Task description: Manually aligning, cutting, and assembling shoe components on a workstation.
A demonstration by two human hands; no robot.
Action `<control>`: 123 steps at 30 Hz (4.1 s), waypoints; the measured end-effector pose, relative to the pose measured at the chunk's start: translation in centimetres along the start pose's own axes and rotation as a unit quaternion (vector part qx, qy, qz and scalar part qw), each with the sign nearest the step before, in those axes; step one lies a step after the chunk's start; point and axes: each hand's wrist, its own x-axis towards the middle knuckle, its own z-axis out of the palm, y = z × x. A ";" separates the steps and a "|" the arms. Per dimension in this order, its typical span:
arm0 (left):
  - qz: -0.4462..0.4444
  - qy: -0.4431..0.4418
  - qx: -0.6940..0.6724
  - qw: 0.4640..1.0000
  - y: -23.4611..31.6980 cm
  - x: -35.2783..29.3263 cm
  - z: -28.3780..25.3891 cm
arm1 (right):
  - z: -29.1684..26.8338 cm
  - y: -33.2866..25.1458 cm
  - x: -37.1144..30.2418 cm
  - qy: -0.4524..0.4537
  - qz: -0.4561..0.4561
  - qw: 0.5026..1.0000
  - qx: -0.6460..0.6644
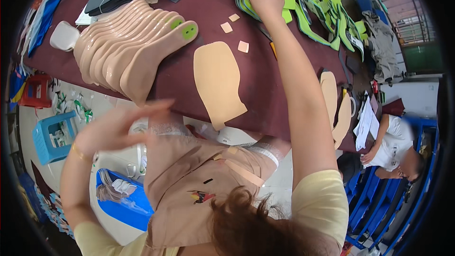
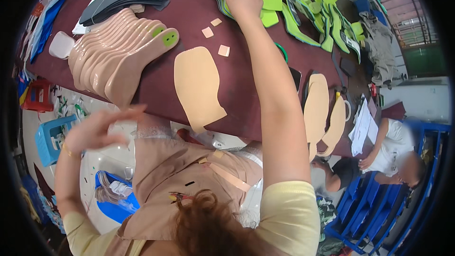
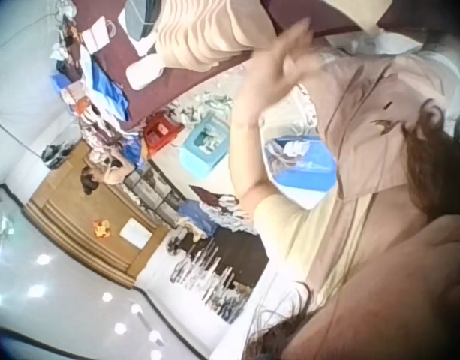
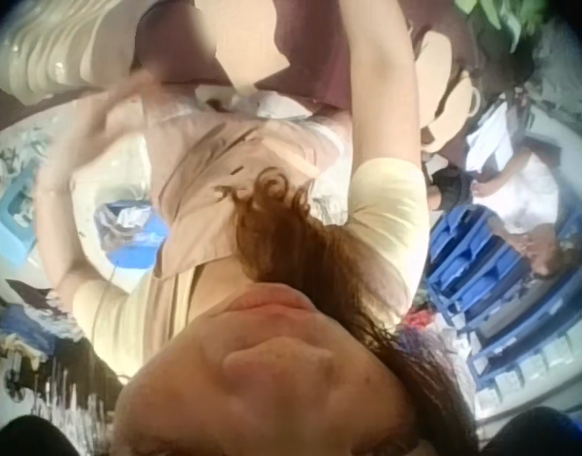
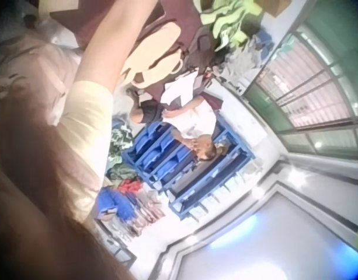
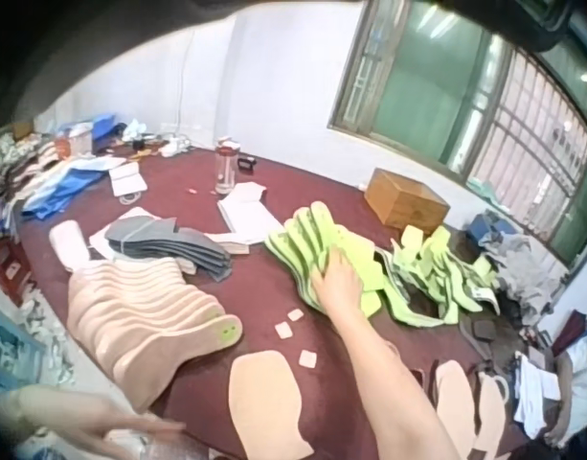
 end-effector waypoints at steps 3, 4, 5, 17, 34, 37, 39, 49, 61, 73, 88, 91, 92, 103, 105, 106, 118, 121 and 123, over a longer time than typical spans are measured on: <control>0.203 0.241 0.134 0.939 2.8 14.7 -1.6 | 0.5 0.8 -1.1 0.008 0.001 1.000 -0.007; 0.231 0.278 0.130 0.923 2.8 19.5 -2.9 | 0.7 0.1 -0.7 0.021 -0.013 1.000 0.003; 0.255 0.346 0.151 0.890 1.5 24.5 -4.2 | 1.6 0.5 -0.3 -0.006 -0.060 0.997 0.042; 0.220 0.420 0.054 0.879 -0.4 35.0 -5.3 | -1.2 2.5 1.7 0.005 -0.031 0.998 0.045; 0.048 0.213 -0.350 0.911 3.8 27.7 0.4 | -11.7 2.4 -8.3 0.203 -0.038 0.890 0.407; -0.007 0.043 -0.690 0.723 3.6 28.6 2.9 | -10.9 1.4 -13.9 0.093 -0.221 0.943 0.229; 0.071 0.059 -0.766 0.637 2.2 29.9 3.6 | -11.6 1.1 -15.5 0.055 -0.208 0.935 0.281; 0.194 0.281 -0.409 0.846 3.6 26.0 12.5 | -14.9 -1.8 -21.6 -0.026 0.222 0.785 0.578; 0.100 0.556 0.182 0.805 -3.5 27.7 0.2 | -16.1 12.4 -12.4 0.066 0.200 0.961 0.181; 0.107 0.430 0.531 0.723 -4.0 34.3 -0.7 | -7.3 10.7 -7.7 0.059 -0.043 0.997 -0.039; 0.156 0.391 0.189 0.887 0.7 23.6 4.5 | -10.7 36.0 -6.4 0.254 0.399 0.851 0.229; 0.052 0.359 0.172 0.916 1.8 16.8 9.4 | -10.3 39.0 -5.1 0.134 0.549 0.753 0.338; 0.020 0.351 0.141 0.926 2.0 15.4 10.6 | -10.2 40.6 -4.8 0.134 0.582 0.707 0.379; 0.040 0.374 0.093 0.922 3.3 13.7 12.4 | -15.3 35.1 1.0 0.339 0.109 0.924 -0.140; 0.112 0.386 0.068 0.913 3.8 14.9 12.5 | -19.6 33.3 1.5 0.381 0.037 0.908 -0.171; 0.148 0.400 0.060 0.902 4.2 15.7 12.2 | -21.9 30.4 2.2 0.402 0.030 0.905 -0.133; 0.080 0.215 0.971 -0.063 6.3 19.5 10.7 | -22.2 -0.2 -15.0 0.058 0.100 0.822 0.558; 0.003 0.019 0.730 -0.683 8.5 16.3 13.7 | -21.0 -2.2 -16.2 0.129 -0.010 0.905 0.404; 0.035 0.028 0.758 -0.651 8.9 15.0 13.9 | -21.7 -2.7 -16.4 0.137 -0.062 0.946 0.286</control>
